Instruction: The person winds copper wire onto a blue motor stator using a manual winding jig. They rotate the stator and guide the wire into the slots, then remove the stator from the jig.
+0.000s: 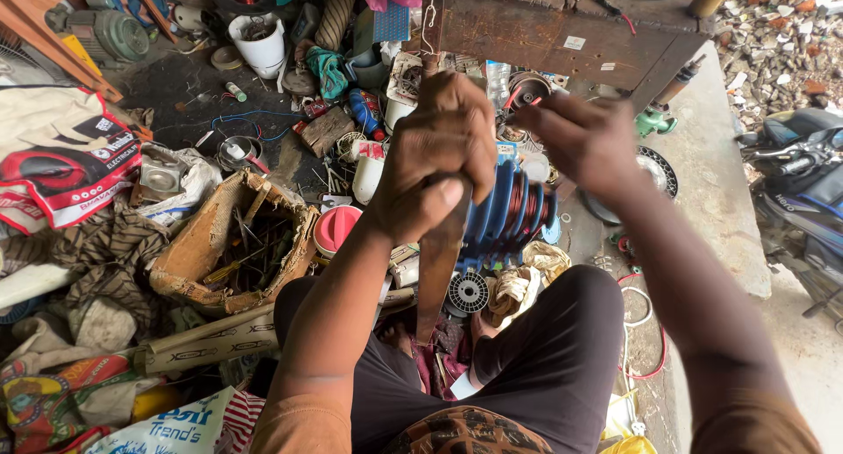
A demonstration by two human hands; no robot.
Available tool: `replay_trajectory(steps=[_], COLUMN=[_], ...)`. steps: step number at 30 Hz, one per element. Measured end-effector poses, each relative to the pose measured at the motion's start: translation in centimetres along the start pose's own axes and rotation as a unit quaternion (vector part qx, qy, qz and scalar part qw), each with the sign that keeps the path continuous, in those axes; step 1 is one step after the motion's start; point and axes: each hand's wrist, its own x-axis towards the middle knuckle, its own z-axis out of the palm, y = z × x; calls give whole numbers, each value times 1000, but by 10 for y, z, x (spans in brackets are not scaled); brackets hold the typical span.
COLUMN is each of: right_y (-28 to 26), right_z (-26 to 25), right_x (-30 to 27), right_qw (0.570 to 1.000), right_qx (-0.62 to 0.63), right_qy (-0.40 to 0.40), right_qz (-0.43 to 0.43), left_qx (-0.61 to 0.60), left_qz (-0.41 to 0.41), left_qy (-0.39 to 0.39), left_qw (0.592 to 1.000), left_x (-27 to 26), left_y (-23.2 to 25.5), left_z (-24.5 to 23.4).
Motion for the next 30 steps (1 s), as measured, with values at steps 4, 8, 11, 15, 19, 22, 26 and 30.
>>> replay_trajectory(steps=[4, 8, 11, 15, 19, 22, 26, 30], right_y=[-21, -122, -166, -151, -71, -7, 20, -45], right_z=[100, 127, 75, -20, -55, -29, 63, 138], right_x=[-57, -137, -153, -106, -35, -14, -44, -113], right_qw=[931, 927, 878, 905, 984, 994, 992, 942], right_qx=[337, 221, 311, 371, 16, -69, 56, 204], right_qy=[-43, -300, -359, -180, 12, 0, -75, -196], right_qz=[136, 45, -54, -109, -178, -79, 87, 179], left_qx=[-8, -11, -6, 1, -1, 18, 39, -23], left_qz=[-14, 5, 21, 32, 38, 50, 24, 33], left_qy=[8, 20, 28, 20, 23, 12, 17, 4], left_qw=[1000, 1000, 999, 999, 999, 999, 999, 999], left_x=[-9, 0, 10, 11, 13, 9, -3, 0], left_y=[11, -10, -31, -42, -37, -18, 12, 8], left_z=[-6, -19, -28, -31, -14, -7, -2, -10])
